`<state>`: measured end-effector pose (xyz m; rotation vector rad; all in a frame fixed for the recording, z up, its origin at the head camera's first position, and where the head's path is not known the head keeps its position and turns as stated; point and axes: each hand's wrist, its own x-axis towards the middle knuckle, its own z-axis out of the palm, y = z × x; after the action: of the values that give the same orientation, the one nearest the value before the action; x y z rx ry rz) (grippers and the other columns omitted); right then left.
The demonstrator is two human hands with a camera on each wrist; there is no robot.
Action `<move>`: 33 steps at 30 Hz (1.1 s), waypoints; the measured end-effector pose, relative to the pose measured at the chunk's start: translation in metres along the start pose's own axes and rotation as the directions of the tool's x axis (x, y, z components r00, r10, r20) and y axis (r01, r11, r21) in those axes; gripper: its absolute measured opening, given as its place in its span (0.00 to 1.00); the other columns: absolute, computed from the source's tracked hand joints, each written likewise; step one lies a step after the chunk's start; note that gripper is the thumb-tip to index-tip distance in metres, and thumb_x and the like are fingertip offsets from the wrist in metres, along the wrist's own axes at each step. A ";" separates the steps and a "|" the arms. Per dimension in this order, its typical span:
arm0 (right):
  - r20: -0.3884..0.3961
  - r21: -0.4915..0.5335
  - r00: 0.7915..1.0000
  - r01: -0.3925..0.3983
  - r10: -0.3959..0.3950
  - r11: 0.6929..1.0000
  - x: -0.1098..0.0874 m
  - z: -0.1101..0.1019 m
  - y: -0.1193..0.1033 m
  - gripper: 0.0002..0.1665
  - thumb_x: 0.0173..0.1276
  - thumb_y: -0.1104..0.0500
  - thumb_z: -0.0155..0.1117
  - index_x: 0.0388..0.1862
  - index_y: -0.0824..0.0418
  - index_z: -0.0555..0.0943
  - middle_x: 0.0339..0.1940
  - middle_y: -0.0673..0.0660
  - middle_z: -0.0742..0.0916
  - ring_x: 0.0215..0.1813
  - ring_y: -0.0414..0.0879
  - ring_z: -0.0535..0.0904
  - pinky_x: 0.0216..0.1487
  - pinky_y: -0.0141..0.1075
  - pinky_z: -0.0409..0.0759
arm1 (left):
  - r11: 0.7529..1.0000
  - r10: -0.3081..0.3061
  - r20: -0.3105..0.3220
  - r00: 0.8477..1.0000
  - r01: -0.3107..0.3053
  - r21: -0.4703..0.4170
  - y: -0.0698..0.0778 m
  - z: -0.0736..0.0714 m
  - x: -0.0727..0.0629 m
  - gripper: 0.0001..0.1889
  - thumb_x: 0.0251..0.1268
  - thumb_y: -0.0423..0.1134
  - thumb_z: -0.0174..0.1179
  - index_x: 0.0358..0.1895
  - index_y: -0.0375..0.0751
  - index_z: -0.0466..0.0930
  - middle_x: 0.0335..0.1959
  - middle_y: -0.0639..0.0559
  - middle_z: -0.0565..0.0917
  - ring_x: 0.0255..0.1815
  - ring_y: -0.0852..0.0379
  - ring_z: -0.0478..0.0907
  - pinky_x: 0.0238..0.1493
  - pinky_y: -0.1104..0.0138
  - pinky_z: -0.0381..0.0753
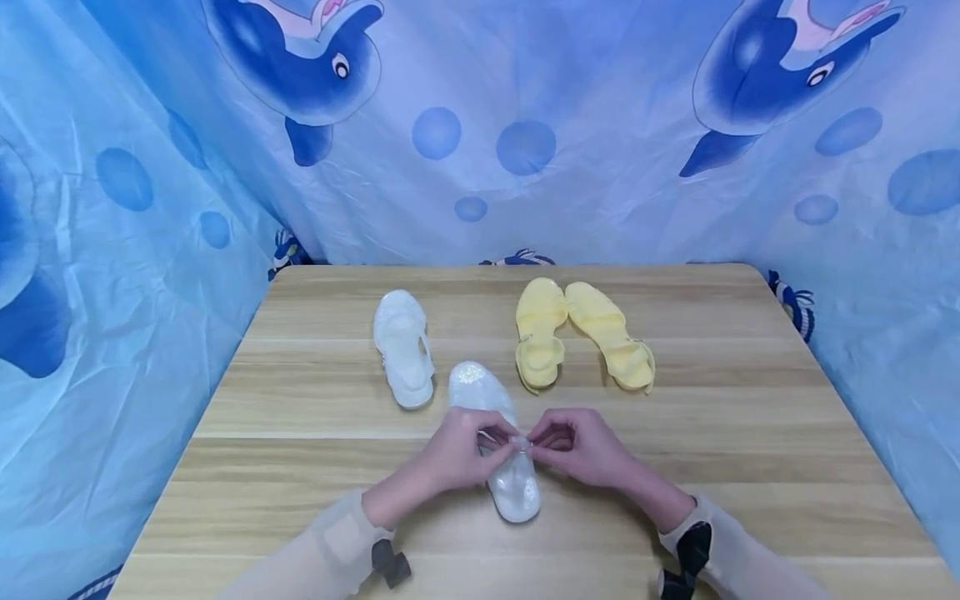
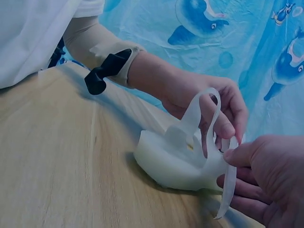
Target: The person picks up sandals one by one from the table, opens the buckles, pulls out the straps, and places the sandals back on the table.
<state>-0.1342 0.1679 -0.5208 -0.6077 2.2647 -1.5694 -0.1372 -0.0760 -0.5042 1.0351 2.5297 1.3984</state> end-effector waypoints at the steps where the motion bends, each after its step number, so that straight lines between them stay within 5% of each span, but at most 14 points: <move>1: 0.001 -0.001 1.000 0.005 -0.005 1.000 0.000 0.000 0.000 0.08 0.66 0.63 0.78 0.43 0.57 0.89 0.43 0.56 0.94 0.44 0.41 0.92 0.49 0.35 0.92 | 1.000 0.003 -0.002 1.000 -0.003 -0.003 0.000 0.001 0.000 0.05 0.66 0.33 0.71 0.42 0.38 0.89 0.37 0.47 0.93 0.38 0.60 0.91 0.40 0.76 0.89; 8: 0.005 -0.025 1.000 0.024 -0.024 0.999 0.001 -0.001 -0.002 0.07 0.67 0.61 0.79 0.42 0.56 0.89 0.43 0.55 0.94 0.44 0.40 0.92 0.48 0.35 0.92 | 0.980 0.136 -0.012 0.991 -0.133 0.145 0.005 0.003 0.003 0.11 0.60 0.32 0.71 0.46 0.37 0.92 0.35 0.49 0.93 0.33 0.61 0.89 0.40 0.79 0.87; 12: 0.004 -0.032 1.000 0.021 -0.021 0.999 0.001 -0.001 -0.001 0.07 0.67 0.60 0.78 0.42 0.55 0.89 0.44 0.55 0.94 0.44 0.40 0.92 0.49 0.34 0.91 | 0.975 0.164 -0.027 0.986 -0.158 0.156 0.006 0.003 0.005 0.09 0.63 0.37 0.76 0.43 0.37 0.93 0.34 0.48 0.94 0.32 0.60 0.91 0.39 0.81 0.86; 20: 0.007 0.014 0.999 0.031 -0.031 0.999 0.000 0.002 0.002 0.08 0.67 0.61 0.78 0.43 0.57 0.89 0.43 0.56 0.93 0.44 0.42 0.91 0.50 0.36 0.92 | 0.999 0.031 -0.027 0.999 -0.029 0.043 -0.001 0.001 0.000 0.05 0.62 0.34 0.76 0.38 0.38 0.93 0.33 0.47 0.94 0.34 0.61 0.92 0.39 0.79 0.87; 29: -0.006 -0.028 0.998 0.068 -0.068 0.997 0.000 0.002 0.000 0.07 0.68 0.58 0.78 0.42 0.55 0.89 0.42 0.54 0.94 0.43 0.40 0.91 0.49 0.36 0.92 | 0.981 0.086 -0.008 0.996 -0.083 0.174 0.007 0.003 0.006 0.05 0.61 0.38 0.76 0.34 0.42 0.90 0.29 0.52 0.93 0.31 0.65 0.89 0.37 0.83 0.83; 33: 0.000 -0.042 0.999 0.054 -0.054 0.998 0.000 0.001 -0.002 0.06 0.68 0.58 0.78 0.41 0.54 0.89 0.42 0.53 0.94 0.43 0.40 0.91 0.49 0.35 0.91 | 0.987 0.050 -0.006 0.999 -0.048 0.152 0.007 0.003 0.006 0.05 0.60 0.34 0.77 0.32 0.42 0.89 0.29 0.52 0.92 0.29 0.67 0.87 0.35 0.83 0.84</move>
<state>-0.1329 0.1664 -0.5198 -0.6847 2.3052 -1.5506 -0.1375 -0.0679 -0.4991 1.1235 2.6716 1.2406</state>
